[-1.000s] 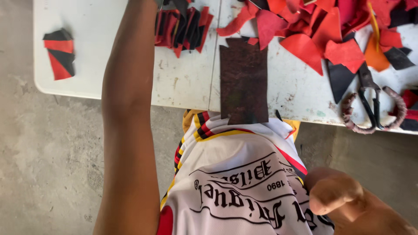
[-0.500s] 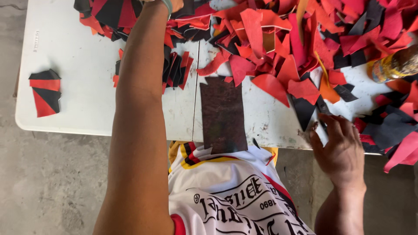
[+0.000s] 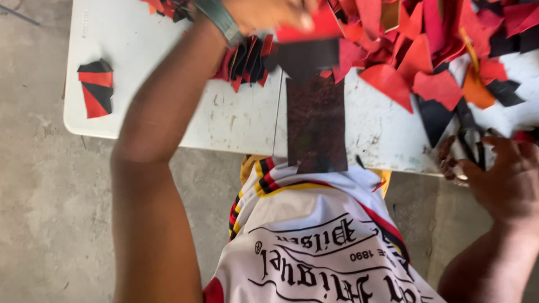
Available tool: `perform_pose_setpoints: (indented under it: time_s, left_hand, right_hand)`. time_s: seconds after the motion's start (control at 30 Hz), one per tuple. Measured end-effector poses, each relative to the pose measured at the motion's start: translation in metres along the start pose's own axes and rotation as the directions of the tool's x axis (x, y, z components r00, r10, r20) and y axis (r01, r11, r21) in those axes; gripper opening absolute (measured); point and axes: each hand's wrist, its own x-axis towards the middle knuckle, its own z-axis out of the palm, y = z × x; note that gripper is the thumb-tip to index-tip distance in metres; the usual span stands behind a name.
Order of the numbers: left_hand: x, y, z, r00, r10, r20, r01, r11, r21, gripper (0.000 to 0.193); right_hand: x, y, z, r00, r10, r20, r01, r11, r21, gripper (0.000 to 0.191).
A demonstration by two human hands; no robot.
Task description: The person uses shears to cut red, black, and yellow fabric pieces on a white table. They repeatedly align the fabric against a dark template, cut along the edges, and place the finished pieces aside. The person also adjusts and repositions the fabric and template throughout the process.
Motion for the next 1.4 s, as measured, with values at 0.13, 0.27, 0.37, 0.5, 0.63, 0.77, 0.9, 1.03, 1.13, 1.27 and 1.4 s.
perform_pose_setpoints:
  time_s: [0.13, 0.27, 0.37, 0.5, 0.63, 0.77, 0.9, 1.03, 1.13, 1.27, 1.4]
  left_hand:
    - [0.009, 0.002, 0.089, 0.954, 0.021, 0.299, 0.014, 0.993, -0.117, 0.028]
    - [0.016, -0.005, 0.134, 0.955, -0.018, 0.296, 0.024, 1.000, -0.014, 0.024]
    - [0.018, -0.005, 0.145, 0.965, -0.099, 0.242, 0.070, 0.990, 0.126, 0.022]
    - [0.014, -0.007, 0.150, 0.977, -0.097, 0.188, 0.059, 0.979, 0.197, 0.021]
    - [0.010, -0.019, 0.150, 0.988, -0.090, 0.126, 0.074, 0.990, 0.123, 0.021]
    - [0.004, -0.030, 0.148, 0.991, -0.044, 0.128, 0.036, 0.998, 0.059, 0.020]
    - [0.000, -0.034, 0.147, 0.991, 0.019, 0.133, -0.025, 0.998, 0.049, 0.020]
    - [0.002, -0.033, 0.145, 0.988, 0.019, 0.156, -0.027, 0.998, 0.049, 0.020]
    - [0.003, -0.031, 0.144, 0.989, -0.023, 0.147, 0.013, 0.997, 0.073, 0.017]
    - [0.003, -0.028, 0.143, 0.986, -0.052, 0.161, 0.043, 0.997, 0.060, 0.018]
    - [0.007, -0.026, 0.144, 0.985, -0.080, 0.152, 0.069, 0.995, 0.072, 0.018]
  right_hand:
    - [0.003, 0.016, 0.022, 0.982, 0.149, 0.118, -0.187, 0.872, 0.452, 0.048]
    - [0.006, 0.021, 0.019, 0.968, 0.188, 0.166, -0.250, 0.655, 0.713, 0.037]
    - [0.006, 0.023, 0.006, 0.963, 0.190, 0.190, -0.264, 0.530, 0.806, 0.030]
    - [0.002, 0.023, 0.004, 0.957, 0.176, 0.231, -0.286, 0.432, 0.856, 0.023]
    - [-0.015, 0.024, 0.024, 0.939, 0.140, 0.315, -0.344, 0.413, 0.843, 0.022]
    - [-0.038, 0.023, 0.055, 0.896, 0.105, 0.432, -0.427, 0.473, 0.771, 0.027]
    - [-0.035, 0.017, 0.066, 0.900, 0.008, 0.435, -0.403, 0.394, 0.826, 0.038]
    - [-0.016, 0.002, 0.051, 0.919, -0.055, 0.390, -0.375, 0.175, 0.910, 0.035]
    - [-0.005, -0.009, 0.033, 0.939, -0.082, 0.335, -0.322, 0.138, 0.937, 0.037]
    - [-0.001, -0.018, 0.024, 0.945, -0.070, 0.320, -0.310, 0.124, 0.942, 0.031]
    - [0.005, -0.016, 0.028, 0.946, -0.044, 0.321, -0.306, 0.204, 0.930, 0.029]
